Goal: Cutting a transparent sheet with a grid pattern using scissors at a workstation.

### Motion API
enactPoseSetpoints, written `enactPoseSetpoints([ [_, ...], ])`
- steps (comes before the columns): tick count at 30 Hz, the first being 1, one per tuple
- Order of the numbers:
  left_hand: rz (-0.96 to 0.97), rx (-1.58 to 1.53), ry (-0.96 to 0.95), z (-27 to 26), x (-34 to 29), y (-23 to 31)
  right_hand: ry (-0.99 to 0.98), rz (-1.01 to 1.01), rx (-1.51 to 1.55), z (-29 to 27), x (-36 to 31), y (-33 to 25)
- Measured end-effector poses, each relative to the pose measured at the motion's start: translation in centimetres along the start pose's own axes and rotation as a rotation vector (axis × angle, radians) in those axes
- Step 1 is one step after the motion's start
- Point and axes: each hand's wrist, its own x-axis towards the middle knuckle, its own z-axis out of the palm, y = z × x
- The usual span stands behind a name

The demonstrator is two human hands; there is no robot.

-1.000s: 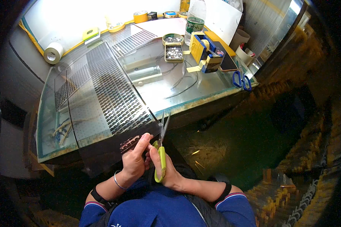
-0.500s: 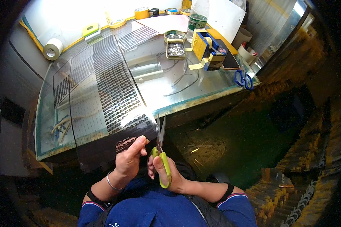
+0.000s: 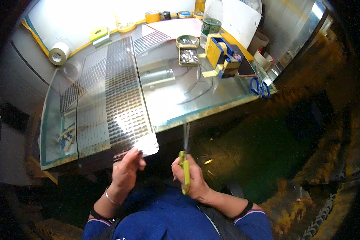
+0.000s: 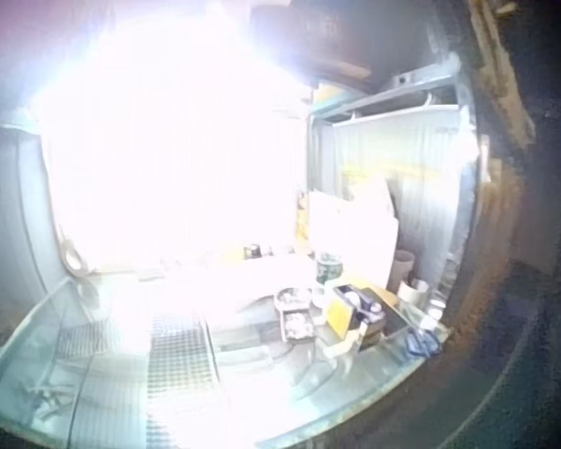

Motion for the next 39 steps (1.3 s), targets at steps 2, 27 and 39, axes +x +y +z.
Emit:
enactPoseSetpoints([
  [2,0.114,0.065,0.177,-1.4,-1.3,1.6,0.147,-0.277,-0.328,-1.3,1.1,-0.3],
  [27,0.457,1.001,0.644,-30.1,-8.9,20.8,0.121,-0.02,0.204,-1.0,5.2,-3.4],
  [39,-0.174,0.249,-0.333,-0.9,0.3,-0.6,0.209,0.043,0.134,0.9,4.2,-2.2],
])
